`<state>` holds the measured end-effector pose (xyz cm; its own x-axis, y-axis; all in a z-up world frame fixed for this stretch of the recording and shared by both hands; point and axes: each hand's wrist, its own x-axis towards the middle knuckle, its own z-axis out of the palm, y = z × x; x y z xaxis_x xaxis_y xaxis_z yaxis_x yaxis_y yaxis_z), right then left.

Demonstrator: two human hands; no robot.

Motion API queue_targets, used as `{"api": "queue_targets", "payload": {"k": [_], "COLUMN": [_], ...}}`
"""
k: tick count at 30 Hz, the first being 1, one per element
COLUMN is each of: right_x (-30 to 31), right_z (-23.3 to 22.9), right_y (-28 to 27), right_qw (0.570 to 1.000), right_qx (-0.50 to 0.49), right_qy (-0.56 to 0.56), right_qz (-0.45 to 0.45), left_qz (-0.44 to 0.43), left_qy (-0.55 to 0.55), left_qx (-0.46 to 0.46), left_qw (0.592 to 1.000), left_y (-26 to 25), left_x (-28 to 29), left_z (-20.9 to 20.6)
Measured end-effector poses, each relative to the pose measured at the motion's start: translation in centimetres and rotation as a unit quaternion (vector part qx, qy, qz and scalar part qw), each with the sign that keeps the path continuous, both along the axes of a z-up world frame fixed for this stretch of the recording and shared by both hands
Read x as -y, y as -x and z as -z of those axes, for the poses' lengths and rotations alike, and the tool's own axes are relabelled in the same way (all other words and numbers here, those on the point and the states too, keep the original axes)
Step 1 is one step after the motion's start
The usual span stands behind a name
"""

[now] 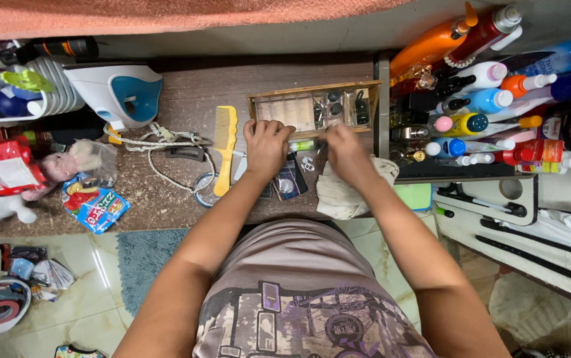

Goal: The person wipes a cluttered countertop with a cloth, then removes small items from a clear plastic organizer and wipes the organizer itself. The person handles a comb, a small notebook, and various small containers during the process.

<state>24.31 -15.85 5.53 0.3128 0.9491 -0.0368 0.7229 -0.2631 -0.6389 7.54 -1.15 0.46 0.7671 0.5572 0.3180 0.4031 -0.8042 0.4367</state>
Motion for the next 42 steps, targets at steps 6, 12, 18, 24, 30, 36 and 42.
{"api": "queue_targets", "payload": {"k": [6,12,18,24,30,36,42], "right_x": [2.7,1.9,-1.9,-3.3,-2.5,0.0,3.8], "right_z": [1.9,2.4,3.0,3.9,3.5,0.4,0.7], "right_y": [2.9,0.7,-3.8,-5.0,-4.8,-4.5,-3.4], "right_qw": [0.996,0.998,0.979,0.976,0.973,0.977,0.985], "right_qx": [0.028,0.068,0.128,0.172,0.192,0.141,0.094], "right_qy": [0.033,-0.007,-0.053,-0.014,-0.085,-0.100,-0.072], "right_qz": [-0.072,0.003,0.149,0.130,0.098,0.122,0.122], "left_qz": [0.014,0.023,0.035,0.049,0.057,0.046,0.025], "left_qy": [0.015,0.011,0.024,0.003,0.016,0.037,0.004], "left_qx": [0.007,0.007,0.026,0.007,0.003,0.001,0.013], "left_qw": [1.000,1.000,0.999,0.999,0.998,0.998,1.000], "left_y": [-0.8,-2.0,-4.3,-6.5,-7.3,-7.7,-7.7], "left_x": [1.3,1.7,2.4,2.4,2.5,2.7,3.2], "left_z": [-0.8,-1.4,-1.5,-0.1,2.0,1.7,0.2]}}
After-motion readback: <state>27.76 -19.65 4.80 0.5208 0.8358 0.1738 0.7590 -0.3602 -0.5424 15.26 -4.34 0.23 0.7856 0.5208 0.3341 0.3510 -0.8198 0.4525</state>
